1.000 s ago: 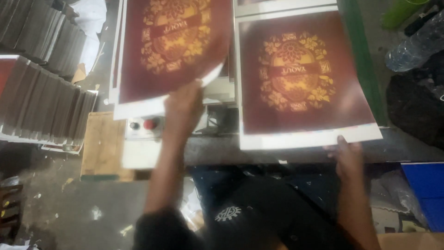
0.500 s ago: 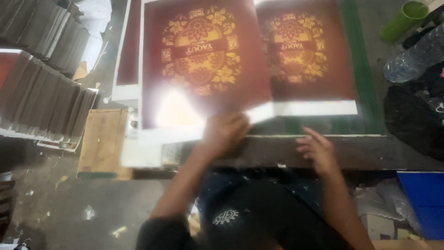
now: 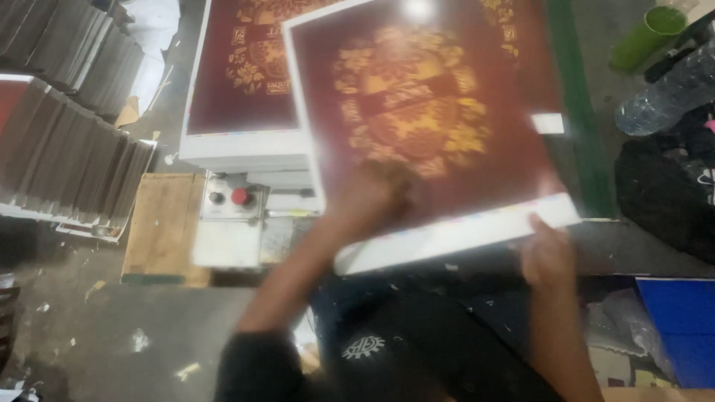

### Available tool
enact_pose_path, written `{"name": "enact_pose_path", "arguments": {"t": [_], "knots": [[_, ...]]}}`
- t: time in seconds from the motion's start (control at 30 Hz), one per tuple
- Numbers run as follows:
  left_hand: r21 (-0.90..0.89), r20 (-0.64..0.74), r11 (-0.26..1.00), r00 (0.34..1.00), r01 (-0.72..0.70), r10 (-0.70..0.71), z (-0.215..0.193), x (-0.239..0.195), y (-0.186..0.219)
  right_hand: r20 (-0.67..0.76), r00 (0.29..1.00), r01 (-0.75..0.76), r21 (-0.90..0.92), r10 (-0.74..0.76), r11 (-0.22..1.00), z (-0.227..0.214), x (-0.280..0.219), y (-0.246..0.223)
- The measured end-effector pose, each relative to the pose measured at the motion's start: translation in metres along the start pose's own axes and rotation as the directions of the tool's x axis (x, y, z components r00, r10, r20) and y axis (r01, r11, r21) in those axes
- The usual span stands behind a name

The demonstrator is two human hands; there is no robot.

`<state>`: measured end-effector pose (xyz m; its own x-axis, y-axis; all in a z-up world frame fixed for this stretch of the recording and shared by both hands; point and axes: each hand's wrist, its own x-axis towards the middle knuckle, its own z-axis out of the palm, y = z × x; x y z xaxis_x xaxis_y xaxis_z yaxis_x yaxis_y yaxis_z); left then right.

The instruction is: Manually moving and aligning printed paper sheets onto a stack.

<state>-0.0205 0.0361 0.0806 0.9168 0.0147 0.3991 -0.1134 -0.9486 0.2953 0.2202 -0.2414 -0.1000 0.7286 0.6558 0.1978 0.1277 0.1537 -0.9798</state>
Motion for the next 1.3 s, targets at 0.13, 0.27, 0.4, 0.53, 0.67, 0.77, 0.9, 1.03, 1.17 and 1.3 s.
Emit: {"name": "enact_pose_path", "arguments": {"t": [0.13, 0.27, 0.4, 0.53, 0.67, 0.77, 0.9, 1.03, 1.17, 1.3], "knots": [[0.282, 0.04, 0.916, 0.951, 0.285, -0.308, 0.01, -0.027, -0.097, -0.236, 0.925, -0.208, 0.342, 0.298, 0.917, -0.059, -0.038, 0.043], [0.407, -0.064, 0.88, 0.968, 0.246, -0.241, -0.014, -0.035, -0.134, -0.316, 0.925, -0.078, 0.382, 0.209, 0.921, -0.071, -0.054, 0.011], [0.421, 0.051, 0.883, 0.966, 0.209, -0.253, -0.017, -0.04, -0.155, -0.361, 0.895, -0.085, 0.435, 0.261, 0.896, -0.095, -0.071, 0.018], [0.324, 0.073, 0.909, 0.951, 0.261, -0.299, -0.03, -0.037, -0.15, -0.366, 0.895, -0.11, 0.375, 0.256, 0.92, -0.106, -0.089, 0.026], [0.254, 0.134, 0.89, 0.897, 0.379, -0.421, -0.051, -0.032, -0.138, -0.465, 0.799, -0.256, 0.31, 0.381, 0.916, -0.103, -0.085, 0.029], [0.08, -0.084, 0.853, 0.856, 0.516, -0.51, -0.05, -0.038, -0.139, -0.485, 0.771, -0.333, 0.245, 0.412, 0.911, -0.108, -0.084, 0.048], [0.386, -0.442, 0.886, 0.895, 0.256, -0.066, -0.052, -0.038, -0.122, -0.396, 0.864, -0.262, 0.172, 0.31, 0.95, -0.096, -0.086, 0.049], [0.426, -0.425, 0.855, 0.9, 0.296, -0.1, -0.025, -0.052, -0.132, -0.488, 0.737, -0.449, 0.163, 0.468, 0.878, -0.067, -0.069, 0.03], [0.411, -0.221, 0.885, 0.966, 0.218, -0.135, 0.017, -0.068, -0.148, -0.385, 0.865, -0.267, 0.188, 0.321, 0.945, -0.055, -0.05, 0.049], [0.183, -0.146, 0.971, 0.981, 0.153, -0.127, -0.013, -0.053, -0.108, -0.507, 0.663, -0.659, -0.046, 0.551, 0.751, -0.045, -0.003, 0.03]]}}
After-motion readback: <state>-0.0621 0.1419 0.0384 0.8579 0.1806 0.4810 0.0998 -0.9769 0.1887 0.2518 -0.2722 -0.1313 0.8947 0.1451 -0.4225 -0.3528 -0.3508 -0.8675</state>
